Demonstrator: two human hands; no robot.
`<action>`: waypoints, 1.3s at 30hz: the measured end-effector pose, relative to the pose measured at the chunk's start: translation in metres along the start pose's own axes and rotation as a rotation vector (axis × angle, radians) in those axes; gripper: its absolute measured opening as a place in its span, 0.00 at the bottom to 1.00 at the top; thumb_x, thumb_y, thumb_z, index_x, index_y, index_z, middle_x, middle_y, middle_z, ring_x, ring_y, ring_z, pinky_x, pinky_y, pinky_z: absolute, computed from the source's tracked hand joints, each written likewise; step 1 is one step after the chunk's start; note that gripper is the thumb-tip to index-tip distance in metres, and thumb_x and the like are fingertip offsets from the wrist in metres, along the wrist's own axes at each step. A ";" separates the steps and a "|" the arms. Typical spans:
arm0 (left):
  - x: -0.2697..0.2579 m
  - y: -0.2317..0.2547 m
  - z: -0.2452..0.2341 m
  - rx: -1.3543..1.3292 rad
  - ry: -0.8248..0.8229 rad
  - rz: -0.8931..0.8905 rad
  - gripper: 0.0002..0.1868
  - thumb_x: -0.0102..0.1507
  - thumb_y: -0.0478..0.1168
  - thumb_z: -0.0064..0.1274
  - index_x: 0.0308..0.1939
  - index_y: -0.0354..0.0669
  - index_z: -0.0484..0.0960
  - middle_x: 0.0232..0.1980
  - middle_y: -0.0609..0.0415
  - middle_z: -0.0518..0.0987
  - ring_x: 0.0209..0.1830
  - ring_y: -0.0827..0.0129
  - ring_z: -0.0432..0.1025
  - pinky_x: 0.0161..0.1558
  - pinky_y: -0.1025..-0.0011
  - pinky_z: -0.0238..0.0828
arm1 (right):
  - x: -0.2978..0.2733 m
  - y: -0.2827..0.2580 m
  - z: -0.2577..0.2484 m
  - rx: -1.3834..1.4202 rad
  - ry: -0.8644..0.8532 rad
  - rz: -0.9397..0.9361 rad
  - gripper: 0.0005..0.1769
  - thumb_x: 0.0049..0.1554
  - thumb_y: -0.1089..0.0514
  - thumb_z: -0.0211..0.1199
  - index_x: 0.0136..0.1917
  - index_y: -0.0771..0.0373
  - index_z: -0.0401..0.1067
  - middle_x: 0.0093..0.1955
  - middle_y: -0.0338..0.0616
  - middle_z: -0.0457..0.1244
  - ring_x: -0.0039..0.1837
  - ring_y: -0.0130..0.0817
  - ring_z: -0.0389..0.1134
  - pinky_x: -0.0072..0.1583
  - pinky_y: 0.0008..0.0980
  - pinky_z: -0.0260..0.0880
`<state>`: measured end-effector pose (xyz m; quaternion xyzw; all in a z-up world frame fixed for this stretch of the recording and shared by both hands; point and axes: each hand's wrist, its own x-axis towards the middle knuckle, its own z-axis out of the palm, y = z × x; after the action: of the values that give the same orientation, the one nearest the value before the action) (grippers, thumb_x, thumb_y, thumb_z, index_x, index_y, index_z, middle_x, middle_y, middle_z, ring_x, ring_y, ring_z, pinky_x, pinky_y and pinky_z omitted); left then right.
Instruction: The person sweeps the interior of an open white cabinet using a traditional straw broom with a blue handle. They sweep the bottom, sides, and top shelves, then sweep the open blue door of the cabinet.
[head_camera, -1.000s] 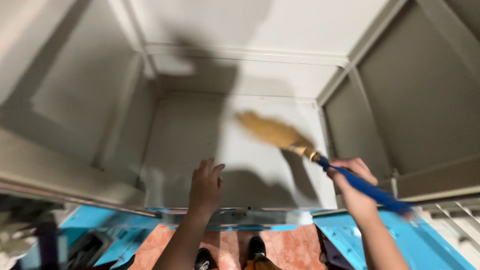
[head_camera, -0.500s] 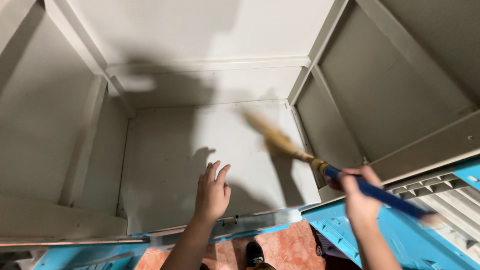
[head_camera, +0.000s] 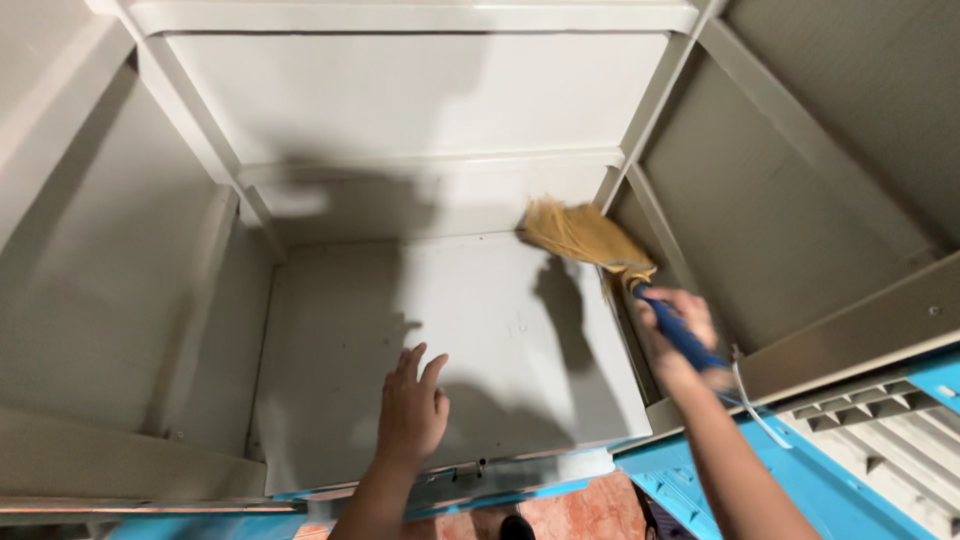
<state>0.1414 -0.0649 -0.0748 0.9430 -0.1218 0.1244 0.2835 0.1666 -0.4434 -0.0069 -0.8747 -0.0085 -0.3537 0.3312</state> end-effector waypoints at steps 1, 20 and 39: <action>-0.002 -0.001 -0.003 0.002 0.006 0.008 0.27 0.56 0.34 0.54 0.61 0.45 0.76 0.70 0.40 0.66 0.73 0.45 0.58 0.66 0.49 0.57 | 0.006 0.007 0.016 -0.175 0.028 -0.110 0.09 0.57 0.62 0.70 0.51 0.66 0.77 0.50 0.53 0.69 0.53 0.45 0.70 0.56 0.38 0.70; -0.025 -0.037 -0.003 0.109 -0.041 -0.118 0.26 0.55 0.35 0.55 0.58 0.48 0.78 0.69 0.40 0.66 0.72 0.47 0.59 0.67 0.49 0.56 | 0.053 0.017 0.048 0.361 -0.458 0.430 0.09 0.54 0.64 0.67 0.50 0.61 0.76 0.48 0.49 0.72 0.50 0.40 0.74 0.56 0.36 0.74; -0.024 -0.027 -0.009 0.034 -0.026 -0.115 0.23 0.53 0.33 0.55 0.54 0.48 0.80 0.69 0.40 0.67 0.71 0.48 0.61 0.65 0.51 0.60 | 0.057 0.001 0.033 0.597 -0.098 0.213 0.10 0.63 0.65 0.64 0.56 0.69 0.69 0.49 0.50 0.69 0.50 0.37 0.73 0.54 0.33 0.77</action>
<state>0.1252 -0.0341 -0.0884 0.9548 -0.0692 0.0976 0.2722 0.2294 -0.4372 0.0107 -0.7508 -0.0361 -0.2565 0.6076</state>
